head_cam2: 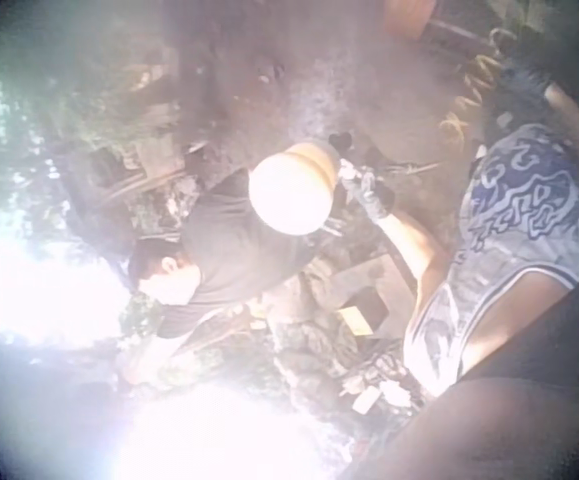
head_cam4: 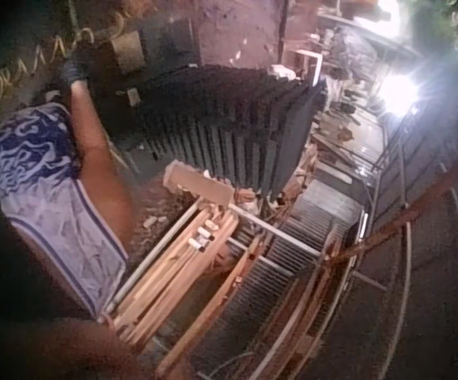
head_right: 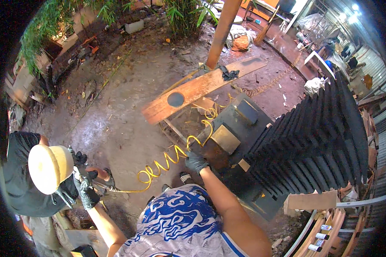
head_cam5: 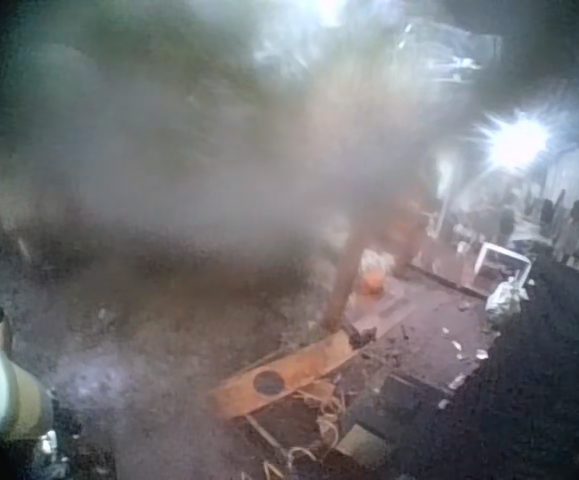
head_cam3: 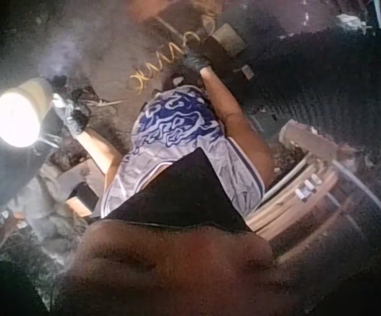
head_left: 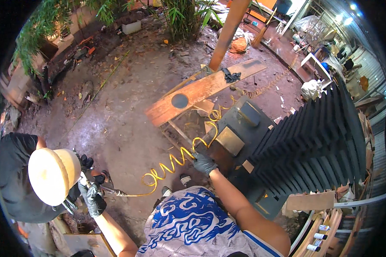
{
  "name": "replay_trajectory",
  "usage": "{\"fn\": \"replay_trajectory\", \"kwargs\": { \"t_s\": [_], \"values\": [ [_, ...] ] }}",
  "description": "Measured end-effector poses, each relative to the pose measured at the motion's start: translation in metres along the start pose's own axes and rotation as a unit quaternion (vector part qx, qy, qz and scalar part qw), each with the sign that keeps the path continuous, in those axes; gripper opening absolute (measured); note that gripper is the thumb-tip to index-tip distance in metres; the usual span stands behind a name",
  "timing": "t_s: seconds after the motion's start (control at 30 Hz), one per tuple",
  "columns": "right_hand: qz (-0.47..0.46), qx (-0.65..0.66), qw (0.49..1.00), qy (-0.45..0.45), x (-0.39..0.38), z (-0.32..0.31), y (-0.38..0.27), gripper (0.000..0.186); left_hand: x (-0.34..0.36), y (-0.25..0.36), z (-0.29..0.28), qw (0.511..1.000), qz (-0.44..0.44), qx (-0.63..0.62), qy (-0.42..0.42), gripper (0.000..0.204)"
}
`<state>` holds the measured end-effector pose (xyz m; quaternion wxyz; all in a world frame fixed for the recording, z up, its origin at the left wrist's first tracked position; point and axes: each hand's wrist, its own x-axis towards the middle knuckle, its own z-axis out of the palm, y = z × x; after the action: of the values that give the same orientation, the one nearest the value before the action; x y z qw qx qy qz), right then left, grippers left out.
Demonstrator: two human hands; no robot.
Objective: The person uses a spray gun to apply a black coating to flat rectangular panels, turning them over and placing them on a stack after each coat.
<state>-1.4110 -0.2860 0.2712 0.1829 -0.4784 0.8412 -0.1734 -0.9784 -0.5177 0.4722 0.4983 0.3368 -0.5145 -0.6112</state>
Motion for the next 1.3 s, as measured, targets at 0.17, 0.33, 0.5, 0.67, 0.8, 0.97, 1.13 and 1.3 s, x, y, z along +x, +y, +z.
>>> {"fn": "replay_trajectory", "kwargs": {
  "t_s": [0.17, 0.33, 0.5, 0.67, 0.8, 0.97, 1.13, 1.3],
  "values": [
    [-0.094, 0.019, 0.983, 0.153, 0.008, 0.018, 0.018, 0.033, 0.002, 0.010, 0.011, 0.999, 0.016, 0.050, -0.008, 0.075],
    [0.051, 0.165, 0.984, 0.040, 0.013, -0.007, 0.014, 0.039, 0.006, 0.009, 0.012, 0.998, 0.029, 0.058, -0.010, 0.072],
    [0.068, 0.111, 0.989, 0.067, 0.053, -0.044, 0.038, 0.035, 0.008, 0.012, 0.021, 0.995, 0.052, 0.085, -0.003, 0.069],
    [0.159, 0.343, 0.917, 0.126, 0.159, -0.052, 0.070, 0.021, -0.026, 0.030, 0.011, 0.989, 0.087, 0.109, 0.050, 0.071],
    [0.108, -0.162, 0.922, 0.336, 0.273, -0.076, 0.377, 0.020, -0.006, -0.050, -0.011, 0.997, 0.054, 0.052, 0.033, 0.066],
    [0.357, 0.093, 0.892, 0.262, 0.326, -0.161, 0.324, 0.036, -0.054, -0.001, 0.036, 0.955, 0.041, 0.133, 0.263, 0.074],
    [0.413, -0.054, 0.879, 0.234, 0.309, -0.259, 0.411, 0.033, -0.037, -0.018, 0.062, 0.932, 0.009, 0.168, 0.322, 0.073],
    [0.420, -0.108, 0.885, 0.167, 0.349, -0.255, 0.450, 0.031, -0.032, -0.029, 0.080, 0.911, -0.012, 0.203, 0.358, 0.071]
  ]
}}
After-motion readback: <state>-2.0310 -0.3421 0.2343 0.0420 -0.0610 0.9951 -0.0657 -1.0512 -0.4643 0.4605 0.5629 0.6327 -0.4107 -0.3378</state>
